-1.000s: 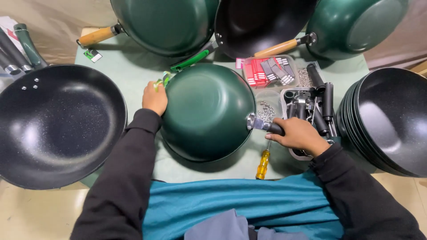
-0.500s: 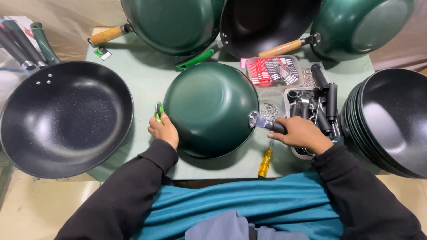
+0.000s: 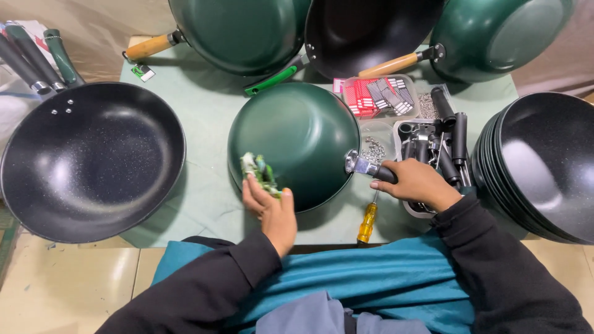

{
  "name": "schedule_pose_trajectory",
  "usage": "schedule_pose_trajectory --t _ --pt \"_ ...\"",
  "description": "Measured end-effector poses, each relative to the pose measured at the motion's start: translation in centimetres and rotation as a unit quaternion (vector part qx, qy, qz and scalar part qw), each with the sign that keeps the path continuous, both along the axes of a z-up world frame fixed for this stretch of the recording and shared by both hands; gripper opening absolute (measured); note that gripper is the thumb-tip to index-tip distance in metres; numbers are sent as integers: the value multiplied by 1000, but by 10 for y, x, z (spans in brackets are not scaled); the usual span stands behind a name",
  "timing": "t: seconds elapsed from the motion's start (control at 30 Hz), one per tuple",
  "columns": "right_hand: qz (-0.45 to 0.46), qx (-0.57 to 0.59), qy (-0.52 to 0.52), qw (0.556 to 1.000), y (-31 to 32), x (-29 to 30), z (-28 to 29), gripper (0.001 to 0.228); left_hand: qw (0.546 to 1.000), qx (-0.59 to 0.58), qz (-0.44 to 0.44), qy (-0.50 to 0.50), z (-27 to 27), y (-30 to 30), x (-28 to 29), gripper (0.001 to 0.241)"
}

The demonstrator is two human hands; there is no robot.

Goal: Assembling handles onto woks and pans, including fastening screws with a screwdriver and cleaning the surfaces with a cloth.

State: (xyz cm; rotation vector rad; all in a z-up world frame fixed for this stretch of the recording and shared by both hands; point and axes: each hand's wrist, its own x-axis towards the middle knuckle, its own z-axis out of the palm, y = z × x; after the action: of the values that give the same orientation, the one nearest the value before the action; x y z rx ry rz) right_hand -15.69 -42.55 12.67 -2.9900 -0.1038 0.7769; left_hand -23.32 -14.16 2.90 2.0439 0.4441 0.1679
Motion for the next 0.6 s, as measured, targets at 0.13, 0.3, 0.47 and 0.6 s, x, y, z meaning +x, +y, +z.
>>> schedule_pose_trajectory --t 0.13,0.3,0.47,0.6 --pt "3 0 -5 1000 0 1 0 53 983 96 -102 -122 16 -6 -17 83" --pt "12 6 -18 1000 -5 3 -8 54 892 296 -204 -276 13 -5 -13 81" --pt "10 11 -26 1000 -2 1 -3 54 808 389 -229 -380 25 -7 23 55" --pt "34 16 -47 998 -4 -1 -1 56 742 410 -212 -486 32 -21 62 41"
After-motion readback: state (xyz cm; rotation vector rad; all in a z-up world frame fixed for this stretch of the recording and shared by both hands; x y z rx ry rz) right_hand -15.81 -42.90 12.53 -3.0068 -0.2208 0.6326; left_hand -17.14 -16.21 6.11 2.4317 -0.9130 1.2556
